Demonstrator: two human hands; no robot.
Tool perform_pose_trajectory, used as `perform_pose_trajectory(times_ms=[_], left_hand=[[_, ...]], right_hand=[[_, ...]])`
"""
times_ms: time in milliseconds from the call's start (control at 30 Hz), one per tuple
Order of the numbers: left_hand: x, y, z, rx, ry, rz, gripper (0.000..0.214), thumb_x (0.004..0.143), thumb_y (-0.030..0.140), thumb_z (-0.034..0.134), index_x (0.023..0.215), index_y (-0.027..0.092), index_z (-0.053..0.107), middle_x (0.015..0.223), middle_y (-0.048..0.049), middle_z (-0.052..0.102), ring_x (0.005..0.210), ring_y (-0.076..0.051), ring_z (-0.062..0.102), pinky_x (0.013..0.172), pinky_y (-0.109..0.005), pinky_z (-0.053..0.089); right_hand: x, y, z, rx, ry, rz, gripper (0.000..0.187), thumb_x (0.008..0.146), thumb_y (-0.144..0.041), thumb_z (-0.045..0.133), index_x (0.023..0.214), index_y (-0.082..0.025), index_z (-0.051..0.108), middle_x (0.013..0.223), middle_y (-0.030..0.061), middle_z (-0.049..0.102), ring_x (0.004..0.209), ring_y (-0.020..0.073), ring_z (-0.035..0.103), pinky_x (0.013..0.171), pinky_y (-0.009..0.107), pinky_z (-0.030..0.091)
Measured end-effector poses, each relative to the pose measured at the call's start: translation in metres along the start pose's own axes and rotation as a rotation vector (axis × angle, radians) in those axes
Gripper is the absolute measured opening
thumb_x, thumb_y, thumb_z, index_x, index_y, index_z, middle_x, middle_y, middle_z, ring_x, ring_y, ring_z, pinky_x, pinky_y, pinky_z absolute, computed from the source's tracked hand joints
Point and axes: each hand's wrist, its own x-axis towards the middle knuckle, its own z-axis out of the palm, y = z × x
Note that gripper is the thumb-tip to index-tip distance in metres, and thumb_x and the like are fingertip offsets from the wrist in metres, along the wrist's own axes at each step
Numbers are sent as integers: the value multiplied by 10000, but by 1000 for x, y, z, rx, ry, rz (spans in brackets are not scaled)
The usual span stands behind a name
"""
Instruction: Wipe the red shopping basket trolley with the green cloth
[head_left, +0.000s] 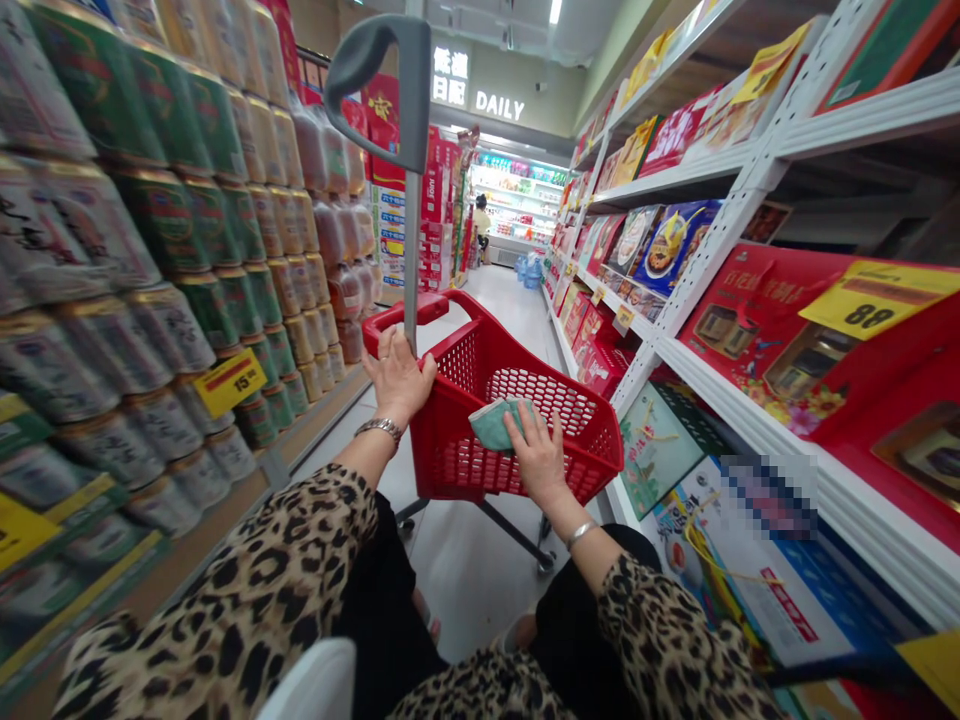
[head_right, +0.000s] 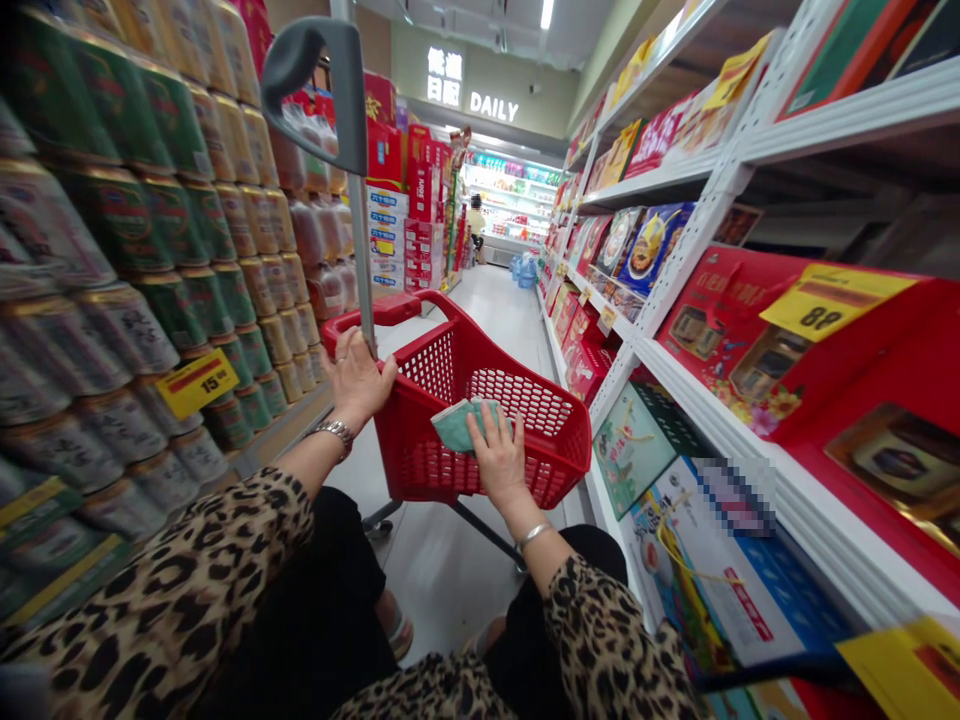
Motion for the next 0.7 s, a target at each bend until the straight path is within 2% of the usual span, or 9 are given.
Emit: perform_pose_trajectory(times_ms=[133,300,500,700], left_hand=[[0,1,-1,0,-3,1,647,887,389,521,1473,124,453,1621,-234,436,1565,-322,322,1314,-615,113],[1,1,-1,-2,4,4,626,885,391,528,1455,139,469,1608,-231,455,1555,-336,336,1311,-628,108],[1,2,0,6,5,3,617,887,390,531,1450,146,468,1607,-235,449,1561,-341,327,1316,-625,85],[1,3,2,-7,8,3,645,886,387,526,1474,138,441,1613,-234,441,1568,-333,315,1320,-620,59]], right_hand=[[-19,13,-1,-42,62,-27,536,1024,-84,457,1486,-311,605,1596,124,544,1490,286,465,1259,618,184],[-42,36,-6,-57,14,1,579,993,-58,465,1485,-327,607,1589,117,554,1483,296,472,1253,630,186],[-68,63,-17,-71,7,51,637,945,-20,463,1474,-340,616,1567,98,581,1464,275,493,1243,585,218],[-79,85,-27,-58,6,177,586,941,-16,412,1403,-262,677,1513,120,629,1321,237,616,1200,489,291]])
